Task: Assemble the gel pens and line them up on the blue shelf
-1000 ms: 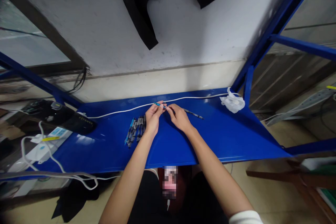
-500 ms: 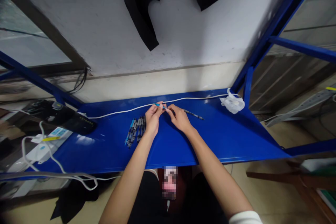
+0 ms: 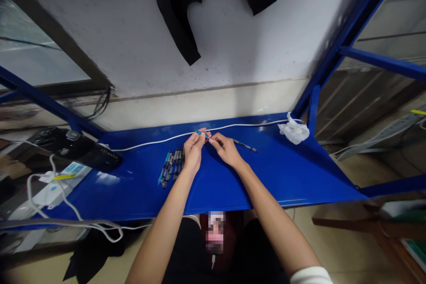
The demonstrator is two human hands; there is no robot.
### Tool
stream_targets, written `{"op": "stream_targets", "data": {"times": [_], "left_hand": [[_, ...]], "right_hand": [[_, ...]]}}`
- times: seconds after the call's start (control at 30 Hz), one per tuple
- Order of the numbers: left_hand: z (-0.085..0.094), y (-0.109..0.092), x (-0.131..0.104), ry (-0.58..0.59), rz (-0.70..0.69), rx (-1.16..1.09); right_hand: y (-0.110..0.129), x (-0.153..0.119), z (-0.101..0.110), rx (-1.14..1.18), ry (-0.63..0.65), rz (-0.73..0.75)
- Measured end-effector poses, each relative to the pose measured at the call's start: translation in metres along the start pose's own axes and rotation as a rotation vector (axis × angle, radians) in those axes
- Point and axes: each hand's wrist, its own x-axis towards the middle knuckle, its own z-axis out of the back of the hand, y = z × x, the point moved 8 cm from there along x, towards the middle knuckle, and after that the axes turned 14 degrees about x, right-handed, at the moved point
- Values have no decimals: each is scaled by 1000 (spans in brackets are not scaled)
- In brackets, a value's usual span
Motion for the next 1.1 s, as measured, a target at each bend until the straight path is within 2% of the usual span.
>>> {"op": "stream_targets", "data": {"times": [0.13,0.23,0.37,0.57,0.73,0.83,0.93,1.1], "left_hand": [[2,1,1,-18,24,-30],[6,1,1,-52,55,-61],[14,3,2,-105,117,-130],[18,7,4,-126,176,-225],[18,8,3,-120,178,-219],[17,7,2,-116,187,-224],[17,7,2,-111,200,-240],[16,6,1,-107,213,-261]], "right_hand": [[-5,1,5,219,-108,-74],[-10,3,17,473,-265,-135],[-11,7,35,758,-418,-122],[-22,8,48,922,-489,-184],[-20,13,48,935,-397,-160],[-18,12,49,1046,-393,-140],[-16,6,56,1133,-429,-109],[-22,-6,71,1121,-557,-102]]}}
